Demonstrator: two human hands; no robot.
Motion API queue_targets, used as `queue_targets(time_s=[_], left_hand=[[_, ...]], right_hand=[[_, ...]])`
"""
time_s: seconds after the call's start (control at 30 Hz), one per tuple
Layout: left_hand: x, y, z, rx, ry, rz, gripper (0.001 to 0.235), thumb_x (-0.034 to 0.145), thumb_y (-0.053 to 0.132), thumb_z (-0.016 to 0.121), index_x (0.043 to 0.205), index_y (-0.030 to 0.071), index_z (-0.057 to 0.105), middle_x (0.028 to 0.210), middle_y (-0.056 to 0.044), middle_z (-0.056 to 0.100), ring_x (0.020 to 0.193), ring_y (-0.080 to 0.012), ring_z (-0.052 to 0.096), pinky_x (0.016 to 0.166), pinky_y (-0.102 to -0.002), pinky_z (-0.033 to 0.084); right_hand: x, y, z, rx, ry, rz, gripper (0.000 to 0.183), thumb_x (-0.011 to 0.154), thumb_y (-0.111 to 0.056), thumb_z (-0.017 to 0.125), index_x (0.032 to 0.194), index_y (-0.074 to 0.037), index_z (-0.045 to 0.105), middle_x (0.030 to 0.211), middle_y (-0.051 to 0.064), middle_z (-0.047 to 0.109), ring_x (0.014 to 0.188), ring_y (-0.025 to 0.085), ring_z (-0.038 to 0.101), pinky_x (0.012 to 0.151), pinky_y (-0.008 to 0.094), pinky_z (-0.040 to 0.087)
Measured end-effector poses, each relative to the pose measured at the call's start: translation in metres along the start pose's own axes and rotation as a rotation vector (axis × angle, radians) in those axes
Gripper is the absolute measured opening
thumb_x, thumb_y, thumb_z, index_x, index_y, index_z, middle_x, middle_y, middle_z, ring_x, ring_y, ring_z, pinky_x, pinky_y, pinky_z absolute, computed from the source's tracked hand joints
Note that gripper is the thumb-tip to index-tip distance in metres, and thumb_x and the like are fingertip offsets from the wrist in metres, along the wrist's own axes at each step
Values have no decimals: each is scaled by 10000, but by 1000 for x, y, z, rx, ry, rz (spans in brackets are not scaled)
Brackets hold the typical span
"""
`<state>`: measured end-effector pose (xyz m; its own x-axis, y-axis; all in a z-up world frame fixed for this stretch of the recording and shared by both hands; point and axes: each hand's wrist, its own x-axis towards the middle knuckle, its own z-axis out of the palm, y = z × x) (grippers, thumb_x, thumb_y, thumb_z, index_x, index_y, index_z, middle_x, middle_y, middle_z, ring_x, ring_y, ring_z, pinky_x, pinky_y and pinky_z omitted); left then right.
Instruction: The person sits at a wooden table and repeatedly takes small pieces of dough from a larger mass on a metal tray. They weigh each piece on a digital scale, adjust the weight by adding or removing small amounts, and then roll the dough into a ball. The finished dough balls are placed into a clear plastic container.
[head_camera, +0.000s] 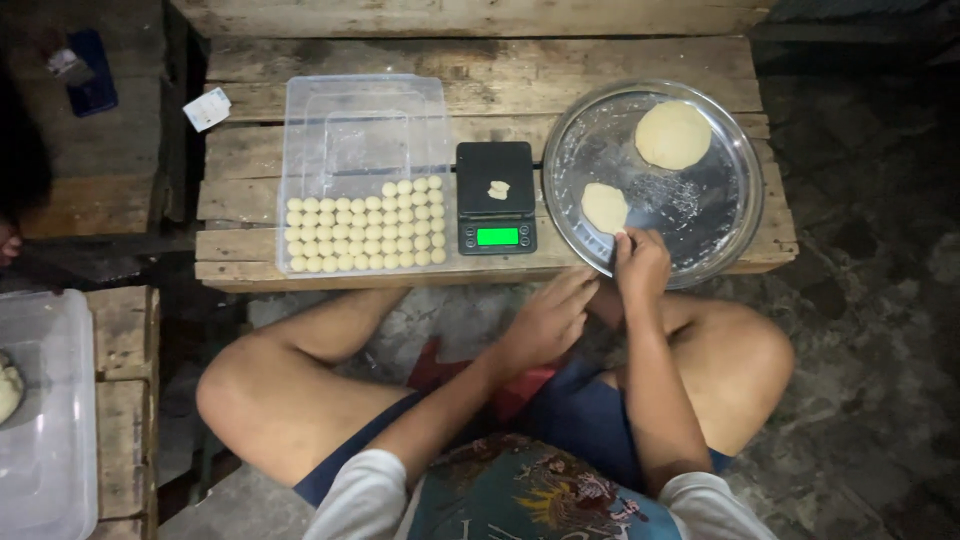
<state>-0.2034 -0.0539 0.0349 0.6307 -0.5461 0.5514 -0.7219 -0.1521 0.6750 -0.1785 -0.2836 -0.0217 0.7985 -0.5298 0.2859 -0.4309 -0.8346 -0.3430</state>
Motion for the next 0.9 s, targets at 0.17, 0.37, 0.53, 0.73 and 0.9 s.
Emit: queue_targets(time_s=[0.17,0.37,0.53,0.73,0.9], left_hand=[[59,-40,63,327,-107,66,638,863,121,608,1480,24,476,1562,-230,442,1484,-401,411,1164,-589,371],[67,-87,108,456,-175,-13,707,902,194,568,1571,61,381,1545,-183,508,1490,-301,442,1167,-647,344],[66,-90,110,524,-149,19,777,841,218,557,1574,45,364,1536,-175,519,1473,-268,467,1169,-595,370],[65,-88,109,530,-132,10,768,854,225,534,1579,38,363,1535,-180,524,1473,-266,470,1156,-585,382],[66,-88,107,540,-117,16,827,815,225,566,1590,34,347,1543,-189,512,1474,-273,466,1159,-582,377]], right_hand=[[-4,-13,-16,209,-20,-24,108,984,-216,743,1013,-126,795,829,151,639,879,431,686,795,509,554],[-3,3,-2,186,-42,-33,143,872,-172,806,996,-103,790,864,123,654,878,393,694,800,489,564],[0,-5,-14,54,-97,-17,104,931,-206,746,961,-108,761,840,146,639,861,419,693,776,537,564],[3,21,-7,256,-162,69,108,938,-269,761,914,-168,790,844,126,698,916,401,700,794,490,551],[0,28,-30,1085,-303,471,107,950,-166,688,1025,-114,743,837,17,706,644,53,624,489,145,433]])
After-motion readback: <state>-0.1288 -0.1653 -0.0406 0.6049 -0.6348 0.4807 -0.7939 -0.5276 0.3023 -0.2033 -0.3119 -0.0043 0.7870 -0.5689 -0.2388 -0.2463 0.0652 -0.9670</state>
